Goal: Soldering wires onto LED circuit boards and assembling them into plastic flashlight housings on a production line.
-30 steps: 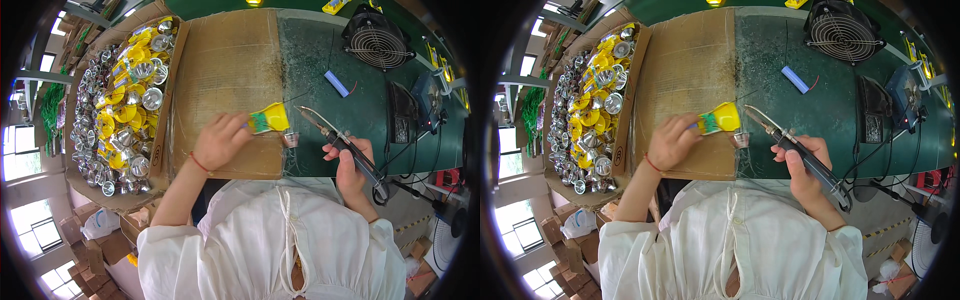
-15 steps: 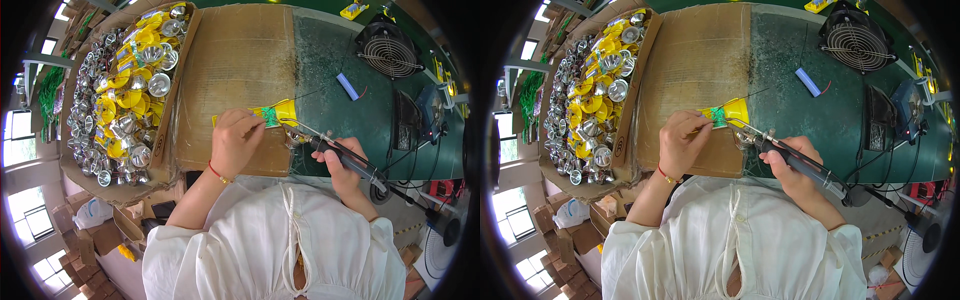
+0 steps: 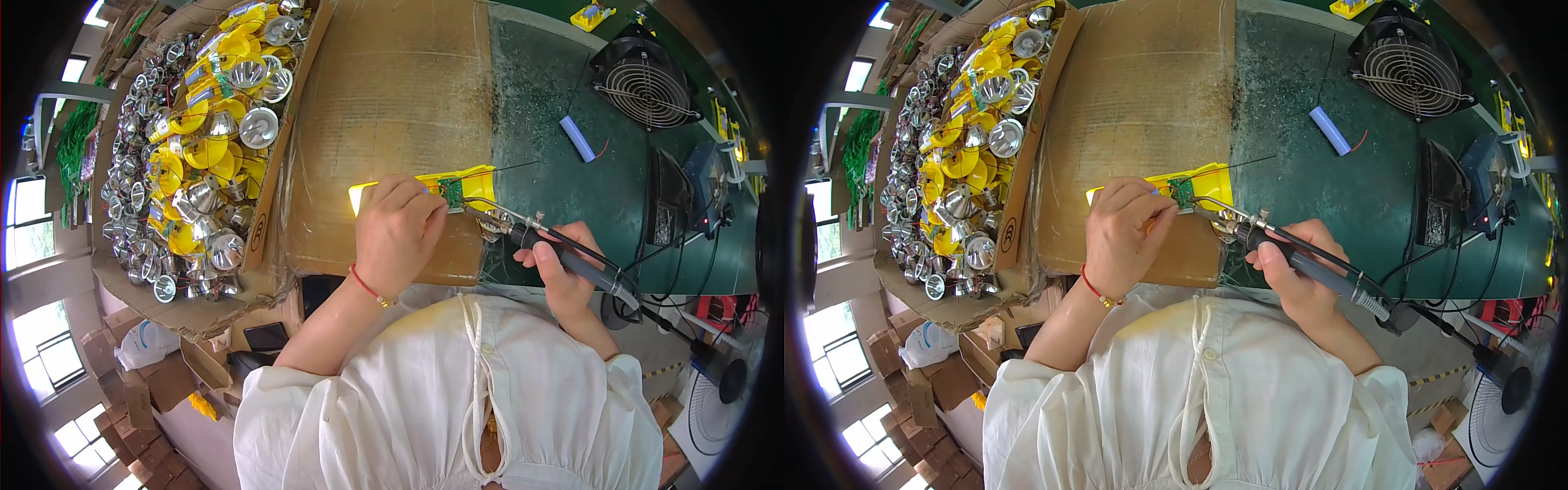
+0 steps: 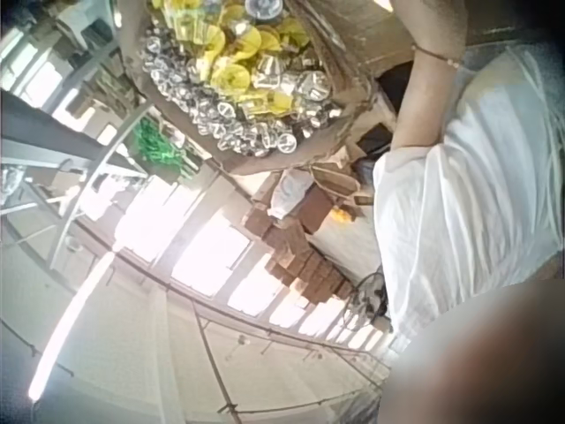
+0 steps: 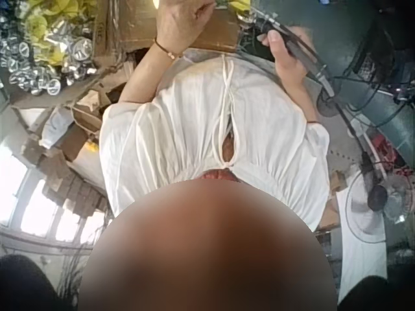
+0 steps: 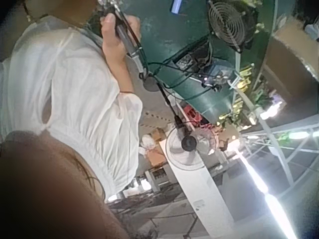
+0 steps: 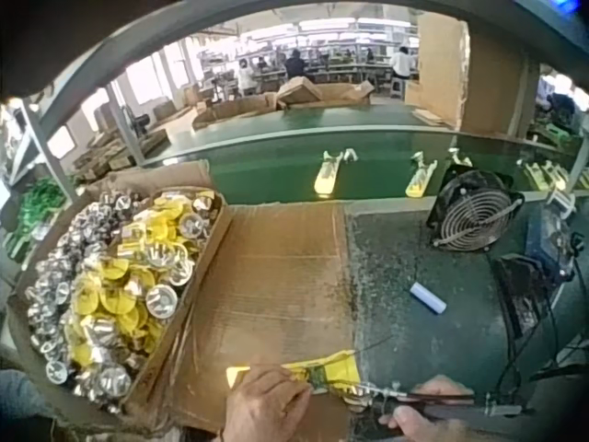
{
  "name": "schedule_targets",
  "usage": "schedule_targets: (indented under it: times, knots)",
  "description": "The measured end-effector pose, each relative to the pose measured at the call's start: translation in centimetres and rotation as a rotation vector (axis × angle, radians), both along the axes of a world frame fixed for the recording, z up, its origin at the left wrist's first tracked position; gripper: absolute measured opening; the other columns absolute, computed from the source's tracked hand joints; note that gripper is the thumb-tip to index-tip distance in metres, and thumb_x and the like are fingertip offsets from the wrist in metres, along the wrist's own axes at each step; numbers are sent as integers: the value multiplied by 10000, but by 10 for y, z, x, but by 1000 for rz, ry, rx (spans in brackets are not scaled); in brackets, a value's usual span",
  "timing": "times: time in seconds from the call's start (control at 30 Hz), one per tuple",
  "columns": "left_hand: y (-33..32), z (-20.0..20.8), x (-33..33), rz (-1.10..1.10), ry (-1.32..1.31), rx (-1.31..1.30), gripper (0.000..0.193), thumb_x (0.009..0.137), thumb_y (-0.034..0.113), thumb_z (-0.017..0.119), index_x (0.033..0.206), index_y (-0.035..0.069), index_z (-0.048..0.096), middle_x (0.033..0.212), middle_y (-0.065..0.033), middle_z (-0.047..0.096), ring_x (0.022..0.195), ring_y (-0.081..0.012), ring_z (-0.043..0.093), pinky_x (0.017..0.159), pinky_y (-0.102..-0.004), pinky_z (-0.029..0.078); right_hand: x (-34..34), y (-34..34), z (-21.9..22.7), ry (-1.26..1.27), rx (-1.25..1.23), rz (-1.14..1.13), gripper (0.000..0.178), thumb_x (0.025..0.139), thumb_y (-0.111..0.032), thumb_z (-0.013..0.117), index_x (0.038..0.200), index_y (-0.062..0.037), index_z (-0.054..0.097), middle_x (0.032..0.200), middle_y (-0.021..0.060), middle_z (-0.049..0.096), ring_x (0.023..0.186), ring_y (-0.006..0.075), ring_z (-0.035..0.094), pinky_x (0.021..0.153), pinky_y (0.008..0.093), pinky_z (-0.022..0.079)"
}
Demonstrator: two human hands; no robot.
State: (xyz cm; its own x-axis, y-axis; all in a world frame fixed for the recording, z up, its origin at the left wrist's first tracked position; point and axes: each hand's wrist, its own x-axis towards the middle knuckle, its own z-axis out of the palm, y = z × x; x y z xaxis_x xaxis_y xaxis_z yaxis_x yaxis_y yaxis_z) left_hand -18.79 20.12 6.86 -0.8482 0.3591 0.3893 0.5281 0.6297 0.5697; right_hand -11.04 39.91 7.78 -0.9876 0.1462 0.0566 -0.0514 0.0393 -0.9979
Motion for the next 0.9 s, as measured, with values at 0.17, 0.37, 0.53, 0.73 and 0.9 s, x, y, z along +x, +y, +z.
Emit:
schedule_targets:
  times: [0.17,0.37,0.53,0.73,0.9]
  knots:
    - [-2,-7,-1,-30,14,14,80,626,51,643,688,66,595,717,-42,560,783,-219,528,671,-334,392,2,-1,-2,-16,-3,-20,136,797,-63,559,827,18,455,641,109,554,568,162,571,566,294,505]
    - [-2,-6,0,-24,10,16,70,622,45,642,667,64,593,696,-39,554,769,-219,526,666,-332,392,2,-1,-6,21,71,0,116,792,-46,559,802,21,464,664,106,552,574,151,572,559,281,509]
    - [0,0,0,-16,-38,16,81,610,2,653,677,26,616,683,-71,568,772,-245,546,682,-333,425,2,2,-1,37,149,50,116,793,-47,559,799,22,466,670,107,548,584,158,581,556,282,508]
    - [-2,-5,-4,-31,-27,49,52,619,43,636,644,56,592,673,-45,555,747,-226,525,658,-333,396,5,1,-6,63,-101,-89,147,793,-60,576,840,42,479,706,113,570,610,171,609,566,274,522]
    - [-1,2,-8,-29,-77,42,65,611,7,650,664,16,613,669,-87,578,747,-250,551,662,-331,441,-2,4,-5,101,-140,-149,137,816,-75,521,859,31,446,652,123,524,544,182,532,564,341,499]
